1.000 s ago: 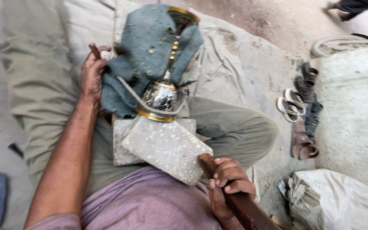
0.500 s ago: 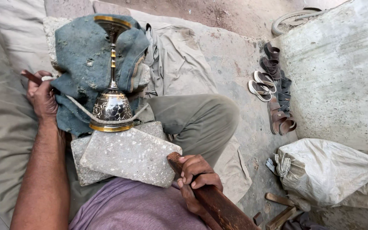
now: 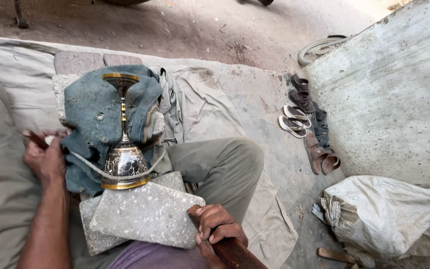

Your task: The person sits on the ground with an ornate brass bell-shaped object resting on a stone block. They hold a wooden peg and a punch against the object and repeatedly strike the punch with a wooden mallet, occasionally repositioning and rotating the bell to work different areas.

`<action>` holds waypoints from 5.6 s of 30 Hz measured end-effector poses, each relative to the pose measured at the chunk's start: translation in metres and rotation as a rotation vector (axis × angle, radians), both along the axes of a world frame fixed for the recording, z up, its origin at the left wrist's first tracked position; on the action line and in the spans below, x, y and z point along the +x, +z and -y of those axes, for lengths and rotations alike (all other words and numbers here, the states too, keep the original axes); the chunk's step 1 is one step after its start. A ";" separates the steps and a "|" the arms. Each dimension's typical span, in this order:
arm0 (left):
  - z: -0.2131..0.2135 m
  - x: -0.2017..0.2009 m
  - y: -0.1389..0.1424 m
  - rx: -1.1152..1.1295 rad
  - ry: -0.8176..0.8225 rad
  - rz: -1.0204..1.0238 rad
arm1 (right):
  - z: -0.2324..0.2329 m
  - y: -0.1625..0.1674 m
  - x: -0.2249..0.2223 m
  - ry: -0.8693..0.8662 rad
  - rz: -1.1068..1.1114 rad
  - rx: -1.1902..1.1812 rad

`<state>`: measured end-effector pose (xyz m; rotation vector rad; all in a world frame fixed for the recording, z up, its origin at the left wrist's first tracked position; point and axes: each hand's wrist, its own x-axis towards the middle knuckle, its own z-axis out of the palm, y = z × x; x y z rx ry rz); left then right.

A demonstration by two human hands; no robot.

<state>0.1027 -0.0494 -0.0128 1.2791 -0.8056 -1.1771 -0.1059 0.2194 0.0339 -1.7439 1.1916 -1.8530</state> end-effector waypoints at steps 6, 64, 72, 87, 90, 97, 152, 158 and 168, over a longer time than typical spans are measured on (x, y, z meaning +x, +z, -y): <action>-0.023 0.010 -0.003 0.526 -0.062 -0.221 | 0.006 -0.014 -0.006 0.015 0.025 -0.040; -0.064 0.072 0.063 -0.376 -0.918 0.841 | 0.029 0.010 -0.026 0.124 0.285 0.161; 0.059 0.093 0.022 0.314 -1.237 1.515 | 0.054 0.025 -0.050 0.048 0.693 0.347; 0.102 0.022 -0.092 0.189 -0.687 1.192 | 0.101 -0.078 -0.088 -0.173 -0.361 1.315; 0.094 0.028 -0.078 0.182 -0.717 1.103 | 0.120 -0.067 -0.088 -0.193 -0.358 0.967; 0.072 0.030 -0.055 0.392 -0.762 1.080 | 0.189 -0.038 -0.074 0.226 -0.232 0.715; -0.001 0.044 0.061 -0.037 -0.538 0.496 | 0.215 -0.108 -0.050 0.033 -0.180 0.683; 0.004 0.027 0.082 -0.414 -0.414 0.574 | 0.213 -0.163 -0.069 0.120 -0.608 0.483; 0.015 0.037 0.055 -0.103 -0.473 0.165 | 0.259 -0.174 -0.076 0.135 -0.120 0.942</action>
